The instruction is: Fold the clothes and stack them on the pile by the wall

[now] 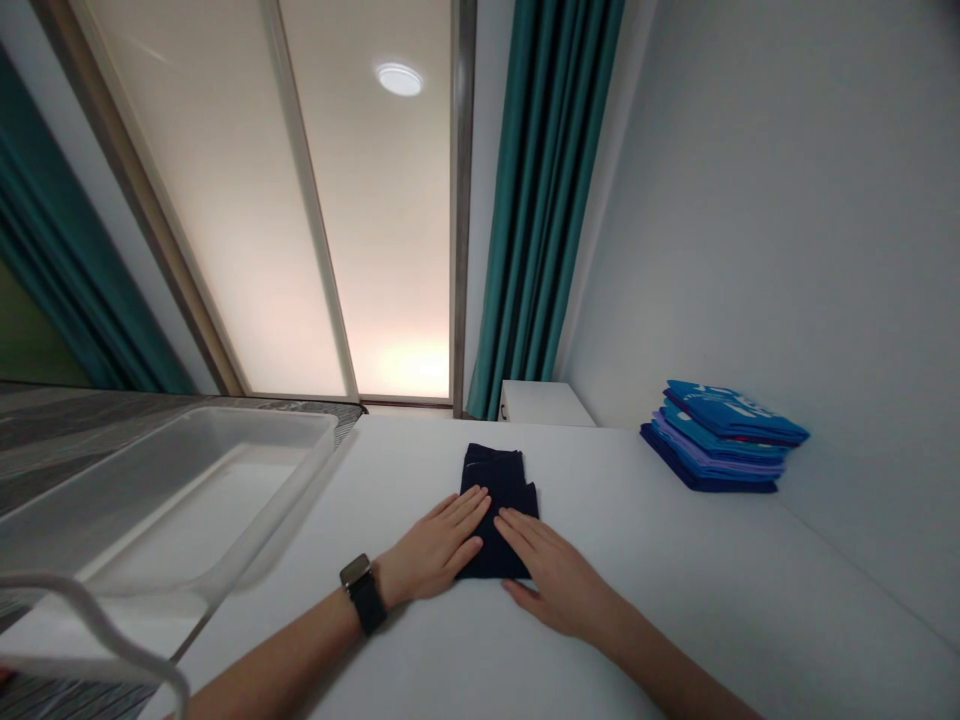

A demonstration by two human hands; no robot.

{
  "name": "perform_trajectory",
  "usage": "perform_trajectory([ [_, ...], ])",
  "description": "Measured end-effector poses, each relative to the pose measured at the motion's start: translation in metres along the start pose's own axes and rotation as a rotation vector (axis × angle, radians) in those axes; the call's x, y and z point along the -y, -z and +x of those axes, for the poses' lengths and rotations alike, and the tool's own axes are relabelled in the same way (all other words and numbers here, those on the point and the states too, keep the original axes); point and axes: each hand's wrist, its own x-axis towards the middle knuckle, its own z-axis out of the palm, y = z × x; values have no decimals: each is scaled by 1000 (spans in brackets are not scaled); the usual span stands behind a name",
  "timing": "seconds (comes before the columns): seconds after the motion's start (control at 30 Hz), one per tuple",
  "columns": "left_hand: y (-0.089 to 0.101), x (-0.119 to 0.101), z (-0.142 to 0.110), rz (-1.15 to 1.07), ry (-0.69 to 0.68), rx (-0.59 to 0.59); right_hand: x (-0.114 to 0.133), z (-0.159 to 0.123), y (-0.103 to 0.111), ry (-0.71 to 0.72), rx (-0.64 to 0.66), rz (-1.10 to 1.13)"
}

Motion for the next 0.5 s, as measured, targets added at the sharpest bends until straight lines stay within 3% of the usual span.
perform_trajectory([
  [0.13, 5, 10, -1, -57, 6, -3, 4, 12, 5, -25, 46, -41],
  [0.33, 18, 12, -10, -64, -127, 28, 13, 25, 11, -111, 75, -69],
  [0.5, 16, 4, -12, -113, -69, -69, 16, 27, 38, -164, 122, 70],
])
